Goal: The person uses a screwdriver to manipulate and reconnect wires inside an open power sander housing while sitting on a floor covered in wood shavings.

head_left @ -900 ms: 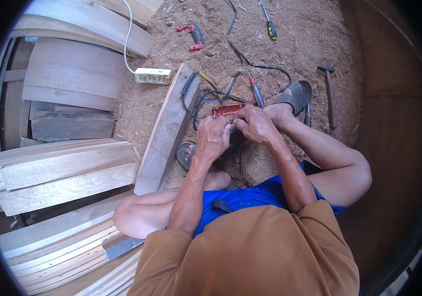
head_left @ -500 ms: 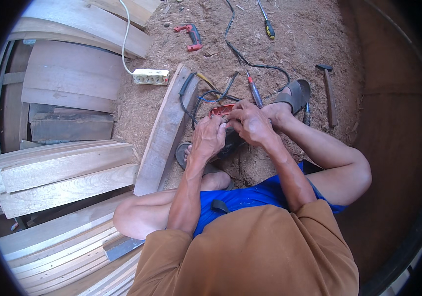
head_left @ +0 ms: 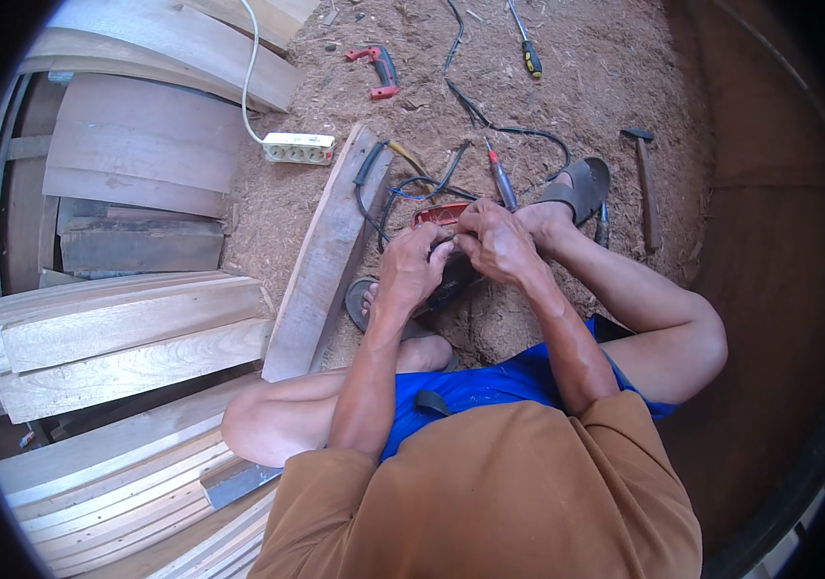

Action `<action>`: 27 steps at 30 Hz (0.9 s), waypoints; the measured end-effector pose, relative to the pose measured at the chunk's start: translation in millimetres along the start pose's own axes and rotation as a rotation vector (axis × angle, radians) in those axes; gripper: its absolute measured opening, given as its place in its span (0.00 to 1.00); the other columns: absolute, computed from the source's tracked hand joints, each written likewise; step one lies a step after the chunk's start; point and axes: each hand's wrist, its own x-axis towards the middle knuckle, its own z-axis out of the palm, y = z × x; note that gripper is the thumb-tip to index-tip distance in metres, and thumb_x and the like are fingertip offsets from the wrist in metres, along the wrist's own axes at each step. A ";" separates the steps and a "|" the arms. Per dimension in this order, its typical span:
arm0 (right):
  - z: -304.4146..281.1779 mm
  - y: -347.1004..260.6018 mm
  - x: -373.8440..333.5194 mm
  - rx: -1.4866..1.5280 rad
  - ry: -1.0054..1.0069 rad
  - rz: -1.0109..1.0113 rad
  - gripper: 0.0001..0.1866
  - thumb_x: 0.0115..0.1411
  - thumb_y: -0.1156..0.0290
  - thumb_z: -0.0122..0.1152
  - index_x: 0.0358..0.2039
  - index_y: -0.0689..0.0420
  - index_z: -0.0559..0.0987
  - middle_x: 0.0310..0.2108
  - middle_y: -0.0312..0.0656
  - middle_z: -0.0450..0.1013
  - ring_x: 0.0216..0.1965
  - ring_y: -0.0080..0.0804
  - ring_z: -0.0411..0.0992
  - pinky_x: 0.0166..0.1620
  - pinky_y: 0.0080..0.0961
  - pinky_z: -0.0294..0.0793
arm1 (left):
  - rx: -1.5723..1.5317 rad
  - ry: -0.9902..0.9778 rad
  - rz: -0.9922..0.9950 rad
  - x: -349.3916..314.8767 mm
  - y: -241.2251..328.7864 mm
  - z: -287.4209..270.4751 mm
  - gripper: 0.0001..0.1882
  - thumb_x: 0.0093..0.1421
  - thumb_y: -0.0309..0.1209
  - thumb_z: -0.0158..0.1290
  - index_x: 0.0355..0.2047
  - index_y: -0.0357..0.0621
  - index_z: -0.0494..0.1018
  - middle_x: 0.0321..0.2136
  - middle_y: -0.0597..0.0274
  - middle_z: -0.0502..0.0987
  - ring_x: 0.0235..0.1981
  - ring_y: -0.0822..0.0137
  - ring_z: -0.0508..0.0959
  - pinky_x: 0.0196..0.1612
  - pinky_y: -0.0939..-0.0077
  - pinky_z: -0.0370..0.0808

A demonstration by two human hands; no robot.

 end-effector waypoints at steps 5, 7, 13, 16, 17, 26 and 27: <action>2.3 1.9 1.9 -0.007 -0.086 0.000 0.07 0.56 0.69 0.65 0.30 0.59 0.85 0.37 0.50 0.79 0.44 0.49 0.77 0.47 0.44 0.75 | 0.145 0.011 0.110 -0.8 -4.6 -0.2 0.06 0.55 0.25 0.63 0.33 0.44 0.77 0.25 0.51 0.77 0.28 0.47 0.78 0.32 0.53 0.75; 1.0 2.7 1.5 -0.023 -0.094 -0.019 0.08 0.55 0.70 0.65 0.33 0.60 0.85 0.38 0.51 0.79 0.44 0.50 0.77 0.48 0.44 0.76 | 0.128 0.002 0.111 -1.6 -6.2 -0.4 0.08 0.55 0.26 0.63 0.34 0.44 0.76 0.26 0.50 0.77 0.29 0.46 0.78 0.34 0.52 0.75; -21.1 18.9 2.3 0.545 0.038 0.154 0.17 0.61 0.71 0.63 0.50 0.63 0.81 0.39 0.44 0.79 0.43 0.38 0.78 0.48 0.32 0.77 | -0.143 -0.107 -0.177 -0.7 -11.7 -9.1 0.15 0.57 0.28 0.64 0.45 0.41 0.78 0.29 0.49 0.80 0.32 0.52 0.82 0.37 0.58 0.78; -39.1 32.8 1.3 1.090 -0.053 0.429 0.22 0.67 0.72 0.58 0.61 0.63 0.73 0.40 0.37 0.76 0.43 0.26 0.75 0.48 0.24 0.75 | -0.187 -0.173 -0.240 -1.9 -11.9 -13.3 0.16 0.59 0.29 0.63 0.48 0.42 0.79 0.29 0.49 0.82 0.33 0.56 0.84 0.39 0.61 0.79; -39.7 35.9 -1.1 1.270 -0.005 0.382 0.23 0.68 0.72 0.57 0.62 0.63 0.71 0.41 0.37 0.76 0.41 0.27 0.75 0.48 0.24 0.75 | -0.190 -0.194 -0.236 -2.7 -13.6 -13.9 0.16 0.59 0.29 0.63 0.48 0.43 0.80 0.28 0.49 0.82 0.34 0.57 0.85 0.40 0.62 0.79; -44.9 38.8 -9.6 1.423 -0.005 0.321 0.23 0.73 0.63 0.55 0.63 0.62 0.69 0.42 0.37 0.77 0.44 0.31 0.80 0.48 0.27 0.81 | -0.170 -0.212 -0.218 -1.9 -11.3 -24.3 0.09 0.62 0.30 0.58 0.40 0.41 0.80 0.30 0.50 0.83 0.36 0.49 0.84 0.43 0.58 0.78; -46.3 37.6 -9.9 1.442 -0.013 0.347 0.24 0.74 0.60 0.54 0.63 0.61 0.69 0.43 0.38 0.78 0.43 0.31 0.81 0.46 0.27 0.83 | -0.171 -0.211 -0.217 -1.8 -13.2 -24.0 0.09 0.62 0.30 0.58 0.40 0.41 0.80 0.30 0.50 0.83 0.36 0.49 0.84 0.43 0.58 0.78</action>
